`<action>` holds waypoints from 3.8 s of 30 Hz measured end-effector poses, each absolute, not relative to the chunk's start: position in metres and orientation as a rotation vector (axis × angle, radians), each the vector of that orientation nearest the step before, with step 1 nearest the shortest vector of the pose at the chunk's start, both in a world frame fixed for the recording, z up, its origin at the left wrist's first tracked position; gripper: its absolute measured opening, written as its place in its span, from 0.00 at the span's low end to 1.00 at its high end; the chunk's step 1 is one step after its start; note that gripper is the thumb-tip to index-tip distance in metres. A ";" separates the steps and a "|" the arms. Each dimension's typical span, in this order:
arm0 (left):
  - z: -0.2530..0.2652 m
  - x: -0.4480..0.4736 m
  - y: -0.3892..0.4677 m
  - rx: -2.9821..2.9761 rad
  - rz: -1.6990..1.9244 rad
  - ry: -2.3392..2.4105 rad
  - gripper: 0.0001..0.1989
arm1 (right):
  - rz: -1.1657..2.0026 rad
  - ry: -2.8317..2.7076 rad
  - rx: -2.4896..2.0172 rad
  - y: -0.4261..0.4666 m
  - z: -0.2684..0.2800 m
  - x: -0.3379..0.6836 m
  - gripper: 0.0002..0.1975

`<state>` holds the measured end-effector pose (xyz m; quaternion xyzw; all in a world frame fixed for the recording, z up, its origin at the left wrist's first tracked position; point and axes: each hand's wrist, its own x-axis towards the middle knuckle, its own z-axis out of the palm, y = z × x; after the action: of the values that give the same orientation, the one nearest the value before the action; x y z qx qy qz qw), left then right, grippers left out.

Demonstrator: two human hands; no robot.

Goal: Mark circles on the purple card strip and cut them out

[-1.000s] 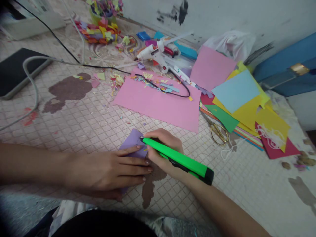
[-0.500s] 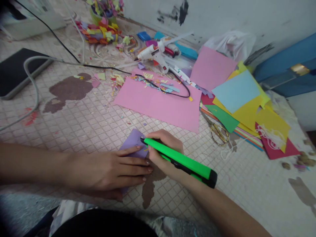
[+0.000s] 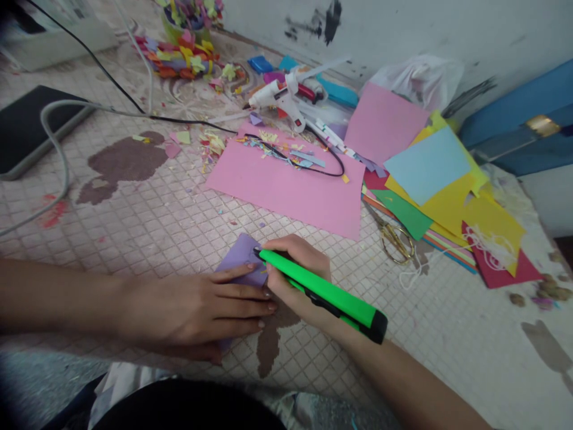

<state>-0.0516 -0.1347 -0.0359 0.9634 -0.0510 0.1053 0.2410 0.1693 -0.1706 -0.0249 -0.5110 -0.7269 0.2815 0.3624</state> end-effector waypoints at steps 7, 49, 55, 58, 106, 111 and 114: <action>-0.037 -0.051 -0.135 2.624 0.313 -0.145 0.23 | 0.675 -1.902 -1.321 -0.170 -0.019 0.165 0.11; -0.037 -0.052 -0.136 2.645 0.289 -0.146 0.23 | 0.708 -1.820 -1.293 -0.175 -0.021 0.166 0.10; -0.033 -0.050 -0.140 2.659 0.290 -0.022 0.26 | 0.726 -1.690 -1.393 -0.177 -0.019 0.173 0.08; -0.029 -0.049 -0.139 2.663 0.411 0.010 0.27 | 0.774 -1.652 -1.418 -0.176 -0.019 0.175 0.08; -0.027 -0.072 -0.055 2.475 0.184 0.104 0.40 | 1.318 -1.292 -1.274 -0.176 -0.034 0.181 0.10; -0.033 -0.067 -0.058 2.479 0.344 0.104 0.40 | 1.362 -1.331 -1.184 -0.175 -0.030 0.181 0.11; -0.033 -0.067 -0.059 2.495 0.307 0.102 0.42 | 1.420 -1.435 -1.142 -0.172 -0.027 0.184 0.09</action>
<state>-0.0672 -0.0594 -0.0332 0.9436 0.0385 0.1159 0.3078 0.1842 -0.1720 -0.0272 -0.4513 -0.5670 0.5614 0.3996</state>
